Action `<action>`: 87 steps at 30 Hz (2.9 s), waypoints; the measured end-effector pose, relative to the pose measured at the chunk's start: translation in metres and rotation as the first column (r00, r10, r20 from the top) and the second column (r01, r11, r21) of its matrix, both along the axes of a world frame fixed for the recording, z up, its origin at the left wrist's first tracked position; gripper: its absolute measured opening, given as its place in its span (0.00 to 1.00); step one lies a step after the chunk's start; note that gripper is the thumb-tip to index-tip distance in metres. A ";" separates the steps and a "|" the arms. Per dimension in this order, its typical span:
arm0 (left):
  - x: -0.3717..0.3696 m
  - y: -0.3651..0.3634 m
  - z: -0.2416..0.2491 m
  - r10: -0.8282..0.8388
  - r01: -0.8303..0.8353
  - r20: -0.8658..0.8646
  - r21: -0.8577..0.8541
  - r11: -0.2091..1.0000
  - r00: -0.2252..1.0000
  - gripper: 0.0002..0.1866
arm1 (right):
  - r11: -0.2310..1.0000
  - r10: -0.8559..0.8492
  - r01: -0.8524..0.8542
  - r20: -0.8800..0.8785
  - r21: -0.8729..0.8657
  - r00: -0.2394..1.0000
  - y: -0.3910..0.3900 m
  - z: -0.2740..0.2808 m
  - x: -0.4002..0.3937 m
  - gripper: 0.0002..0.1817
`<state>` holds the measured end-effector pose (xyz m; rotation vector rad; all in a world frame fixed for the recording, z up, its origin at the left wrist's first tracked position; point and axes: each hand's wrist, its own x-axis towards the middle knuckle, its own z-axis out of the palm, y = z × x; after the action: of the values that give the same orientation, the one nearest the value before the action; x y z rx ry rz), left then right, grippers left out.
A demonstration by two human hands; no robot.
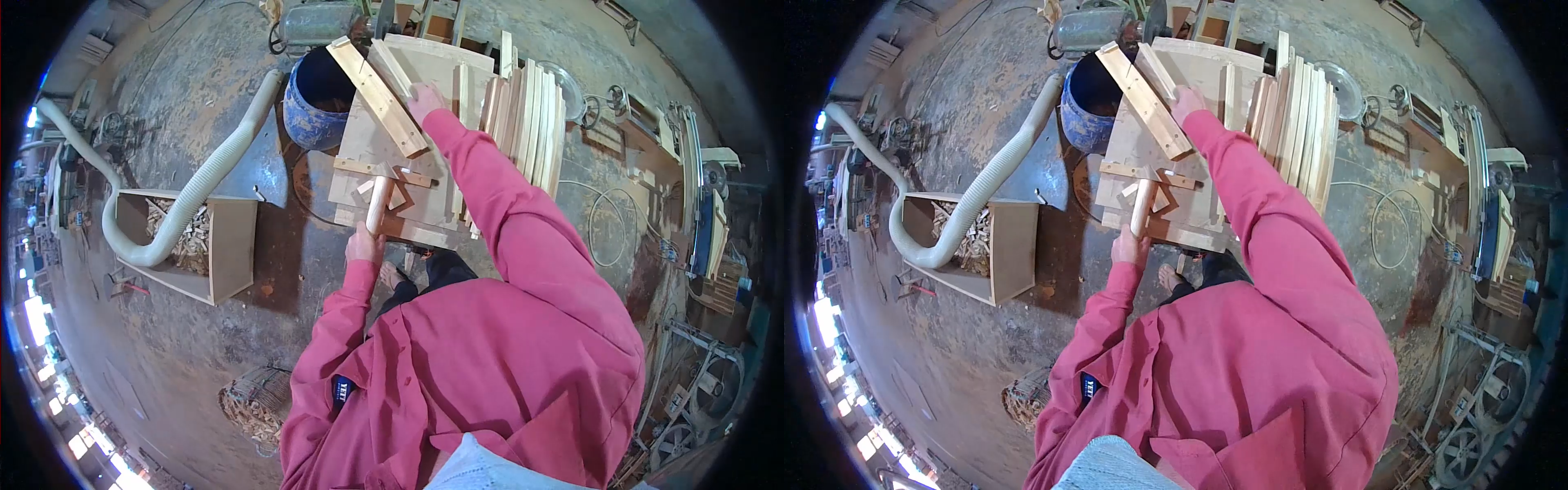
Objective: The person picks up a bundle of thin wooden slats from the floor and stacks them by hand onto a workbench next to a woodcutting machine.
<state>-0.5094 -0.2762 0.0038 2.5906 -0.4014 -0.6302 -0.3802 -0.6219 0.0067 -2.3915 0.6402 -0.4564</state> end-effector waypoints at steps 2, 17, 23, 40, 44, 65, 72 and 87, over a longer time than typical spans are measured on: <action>0.002 -0.002 0.001 0.014 -0.014 -0.003 0.043 0.999 1.000 0.21 | 0.995 -0.097 0.097 0.025 -0.004 0.995 0.001 -0.008 -0.016 0.12; 0.001 -0.001 0.000 0.016 -0.016 0.007 -0.006 1.000 1.000 0.21 | 0.997 0.011 -0.011 0.006 -0.075 1.000 0.010 -0.041 0.008 0.15; 0.002 -0.003 0.006 0.010 -0.010 -0.013 0.020 1.000 1.000 0.21 | 0.998 0.000 -0.005 -0.072 -0.060 0.997 0.014 -0.037 0.011 0.15; 0.019 -0.023 -0.007 0.012 -0.012 0.001 0.012 1.000 1.000 0.20 | 0.999 -0.015 0.018 0.050 -0.043 0.999 -0.011 -0.041 0.027 0.10; 0.035 -0.048 -0.003 0.014 -0.015 0.024 0.035 0.999 1.000 0.20 | 0.999 0.006 -0.004 0.027 -0.054 1.000 -0.033 -0.044 0.047 0.09; 0.044 -0.062 -0.008 0.032 -0.033 0.063 0.010 0.999 0.997 0.21 | 0.997 -0.076 0.072 0.140 0.032 0.987 -0.044 -0.006 0.019 0.14; 0.021 -0.026 -0.003 0.024 -0.023 -0.015 0.055 0.998 1.000 0.20 | 0.998 0.018 -0.023 0.086 0.062 0.996 -0.023 -0.036 0.032 0.12; 0.015 -0.016 -0.004 0.023 -0.021 -0.039 0.044 0.999 0.999 0.21 | 0.962 0.020 -0.047 0.103 0.269 0.994 -0.022 -0.042 0.072 0.12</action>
<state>-0.4944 -0.2919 -0.0005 2.6160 -0.3492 -0.6886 -0.3083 -0.6439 -0.0353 -2.1039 0.5763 -0.4398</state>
